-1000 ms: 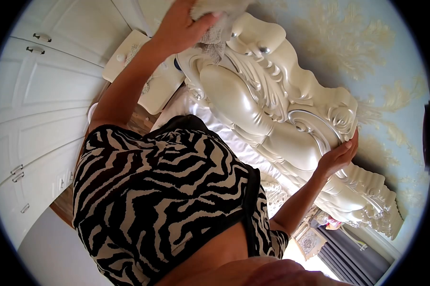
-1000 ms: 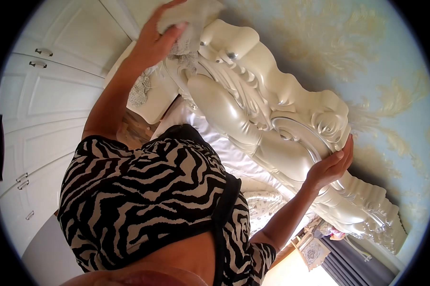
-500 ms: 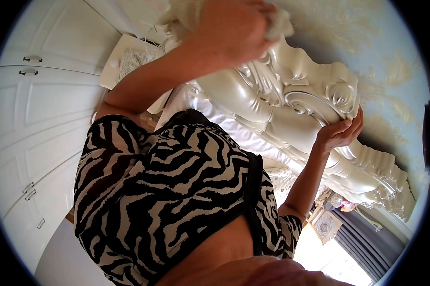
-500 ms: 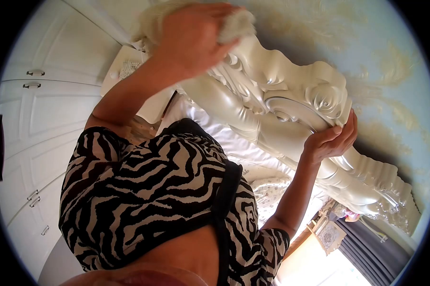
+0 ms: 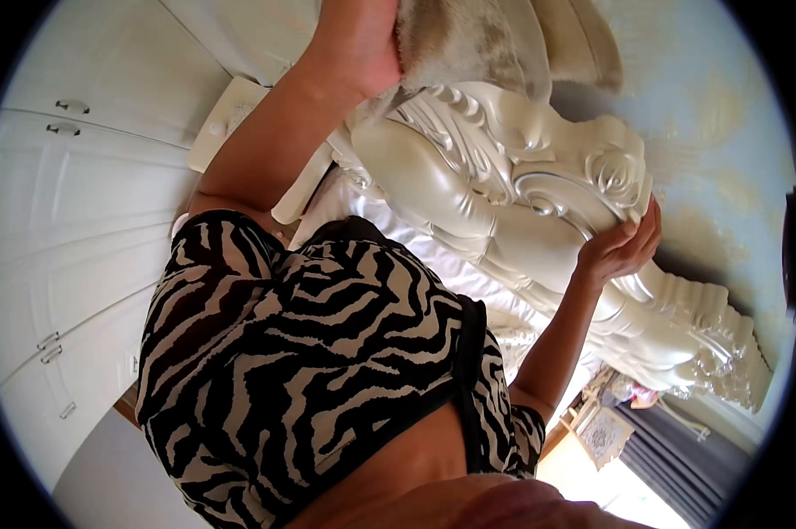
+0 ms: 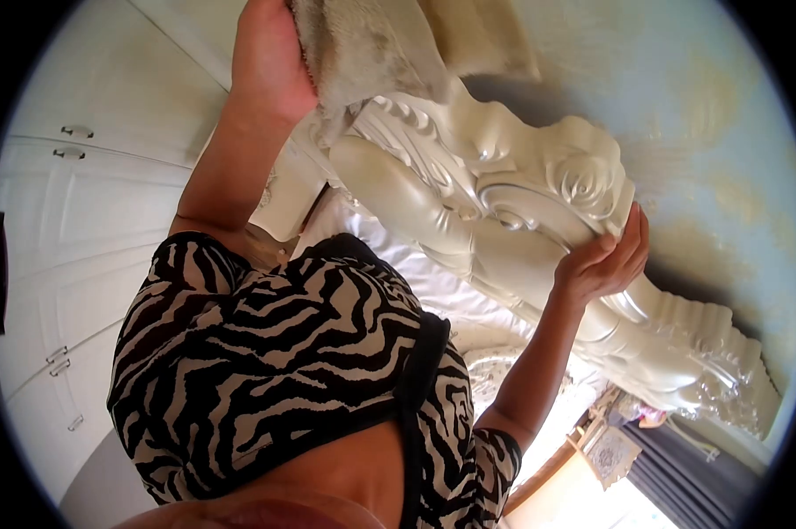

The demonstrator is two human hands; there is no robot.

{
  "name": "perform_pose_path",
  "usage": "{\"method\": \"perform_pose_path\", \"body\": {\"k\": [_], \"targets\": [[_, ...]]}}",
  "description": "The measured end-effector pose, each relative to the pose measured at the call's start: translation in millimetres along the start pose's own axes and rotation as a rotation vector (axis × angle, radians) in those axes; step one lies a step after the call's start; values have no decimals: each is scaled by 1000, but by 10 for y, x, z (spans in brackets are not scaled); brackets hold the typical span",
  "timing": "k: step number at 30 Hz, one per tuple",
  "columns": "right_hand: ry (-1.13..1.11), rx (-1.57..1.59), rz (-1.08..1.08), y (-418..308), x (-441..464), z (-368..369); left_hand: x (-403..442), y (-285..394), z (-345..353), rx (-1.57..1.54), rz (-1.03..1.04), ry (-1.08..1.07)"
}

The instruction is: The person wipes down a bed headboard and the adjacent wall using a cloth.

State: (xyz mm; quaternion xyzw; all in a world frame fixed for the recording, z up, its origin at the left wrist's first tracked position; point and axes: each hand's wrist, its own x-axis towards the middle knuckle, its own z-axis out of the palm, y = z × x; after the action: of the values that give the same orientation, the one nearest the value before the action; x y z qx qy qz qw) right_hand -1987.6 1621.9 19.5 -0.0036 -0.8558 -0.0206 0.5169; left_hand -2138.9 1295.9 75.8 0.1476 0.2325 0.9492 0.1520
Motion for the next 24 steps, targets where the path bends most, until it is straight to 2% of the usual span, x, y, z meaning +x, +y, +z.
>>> {"method": "perform_pose_path", "body": {"k": [1, 5, 8, 10, 12, 14, 17, 20, 24], "targets": [[8, 4, 13, -11, 5, 6, 1, 127, 14, -59, -6, 33], [10, -21, 15, -13, 8, 4, 20, 403, -17, -89, 263, -128], [9, -26, 13, 1, -11, 6, 120, 518, -483, 550, 491, -25], [12, -53, -22, 30, -27, 10, 34, 366, -529, 1328, 370, 96], [34, -15, -4, 6, -25, 22, -60, 94, -895, 2116, 601, 79], [15, -23, -11, 62, -53, 32, -123, -28, -942, 2041, 761, 193], [12, -66, -6, 161, -110, 56, -301, -95, -1023, 1922, 609, 192], [6, -85, 6, 192, -129, 67, -367, -74, -1145, 1951, 932, 162], [-1, -92, -2, 189, -126, 70, -448, -9, -1375, 1901, 1056, 77]]}}
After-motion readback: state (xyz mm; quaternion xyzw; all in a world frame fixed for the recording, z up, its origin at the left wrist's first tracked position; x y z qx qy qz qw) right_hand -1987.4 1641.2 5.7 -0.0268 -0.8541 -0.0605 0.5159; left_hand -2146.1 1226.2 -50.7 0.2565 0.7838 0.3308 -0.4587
